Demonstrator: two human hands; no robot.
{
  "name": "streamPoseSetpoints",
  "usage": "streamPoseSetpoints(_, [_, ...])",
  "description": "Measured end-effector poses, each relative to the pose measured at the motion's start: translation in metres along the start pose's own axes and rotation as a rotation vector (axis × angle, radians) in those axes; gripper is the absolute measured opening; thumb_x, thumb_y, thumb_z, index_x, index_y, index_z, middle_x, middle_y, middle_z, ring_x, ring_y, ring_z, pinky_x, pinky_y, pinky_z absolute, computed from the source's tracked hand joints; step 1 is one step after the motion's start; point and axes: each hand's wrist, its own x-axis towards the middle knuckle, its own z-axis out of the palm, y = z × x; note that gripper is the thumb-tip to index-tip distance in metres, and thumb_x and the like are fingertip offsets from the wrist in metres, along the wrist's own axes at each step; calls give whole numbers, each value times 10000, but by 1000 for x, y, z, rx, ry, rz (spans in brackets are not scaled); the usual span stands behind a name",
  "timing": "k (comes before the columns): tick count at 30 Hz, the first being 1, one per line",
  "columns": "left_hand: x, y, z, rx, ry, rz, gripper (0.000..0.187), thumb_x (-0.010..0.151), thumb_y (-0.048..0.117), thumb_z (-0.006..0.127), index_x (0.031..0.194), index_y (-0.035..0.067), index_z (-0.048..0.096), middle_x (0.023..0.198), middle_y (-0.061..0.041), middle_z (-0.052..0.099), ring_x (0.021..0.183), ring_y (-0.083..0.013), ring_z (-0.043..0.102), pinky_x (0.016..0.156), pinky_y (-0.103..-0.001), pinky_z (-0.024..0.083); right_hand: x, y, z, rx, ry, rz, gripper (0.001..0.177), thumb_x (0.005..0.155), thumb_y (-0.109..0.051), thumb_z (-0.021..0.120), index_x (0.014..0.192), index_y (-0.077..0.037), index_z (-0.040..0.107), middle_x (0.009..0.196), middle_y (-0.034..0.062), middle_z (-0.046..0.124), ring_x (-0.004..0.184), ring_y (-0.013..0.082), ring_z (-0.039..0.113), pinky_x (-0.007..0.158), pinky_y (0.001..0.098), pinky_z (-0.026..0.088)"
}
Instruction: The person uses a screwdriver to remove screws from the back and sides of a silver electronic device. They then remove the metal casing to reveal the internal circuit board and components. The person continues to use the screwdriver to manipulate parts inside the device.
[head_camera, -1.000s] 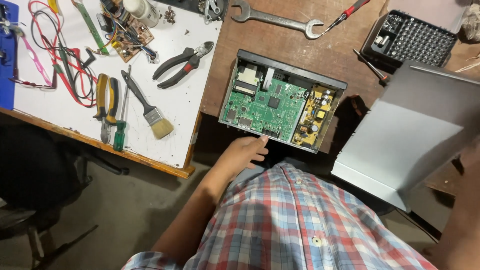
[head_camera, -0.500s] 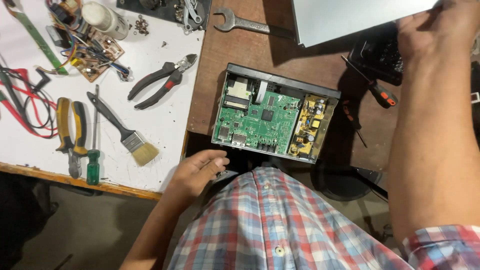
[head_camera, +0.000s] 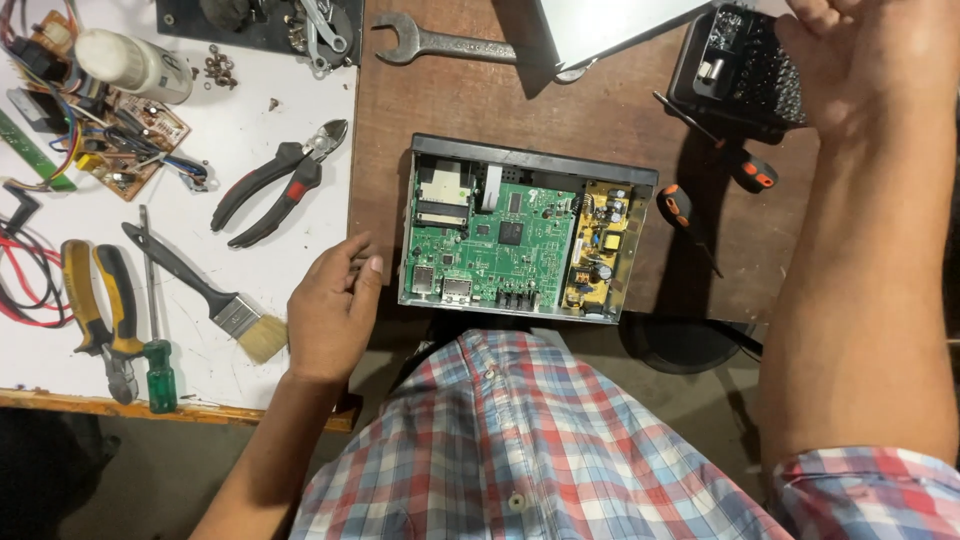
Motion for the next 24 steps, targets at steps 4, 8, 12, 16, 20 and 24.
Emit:
streamPoseSetpoints(4, [18,-32,25,270,103,248,496,1274,389,506,1569,59,728,1466,-163,821,1322,-390,757,998,-546,625,-103,25,8,-59,38,-59,391,1247,-448,651,1497,-149,677,1279,-8,814,1087,73,863,978,199,814])
streamPoseSetpoints(8, [31,-39,31,360,155,360,429,1277,362,563,1523,87,781,1359,-136,845,1222,-384,775,895,-512,641,-153,155,-26,-104,-20,-116,311,1310,-289,667,1473,-37,750,1264,159,833,1022,201,797,892,325,711])
streamPoseSetpoints(12, [26,-17,19,142,77,279,411,1289,319,591,1526,24,751,1274,-195,833,1163,-401,817,972,-529,689,-188,218,-36,-725,102,-288,241,1228,-130,831,1459,-72,868,1182,185,846,1058,357,839,918,479,674])
streamPoseSetpoints(16, [5,15,14,17,-61,98,501,1256,359,605,1589,2,716,1297,-286,817,1151,-428,838,936,-543,718,-175,262,-44,-975,186,-448,358,1147,-242,932,1485,-176,835,1329,58,751,1226,357,778,1077,532,635])
streamPoseSetpoints(20, [2,22,28,20,-53,3,485,1213,301,671,1579,-13,725,1297,-292,806,1132,-433,846,929,-546,723,-141,265,-38,-921,221,-600,441,1143,-216,916,1555,-106,800,1382,141,695,1270,429,726,1124,572,573])
streamPoseSetpoints(24, [6,4,36,36,-32,3,473,1201,301,702,1558,-7,737,1301,-288,802,1131,-437,850,921,-550,716,-123,268,-32,-981,296,-644,342,1210,-292,815,1527,-163,820,1328,91,670,1209,386,734,1058,543,556])
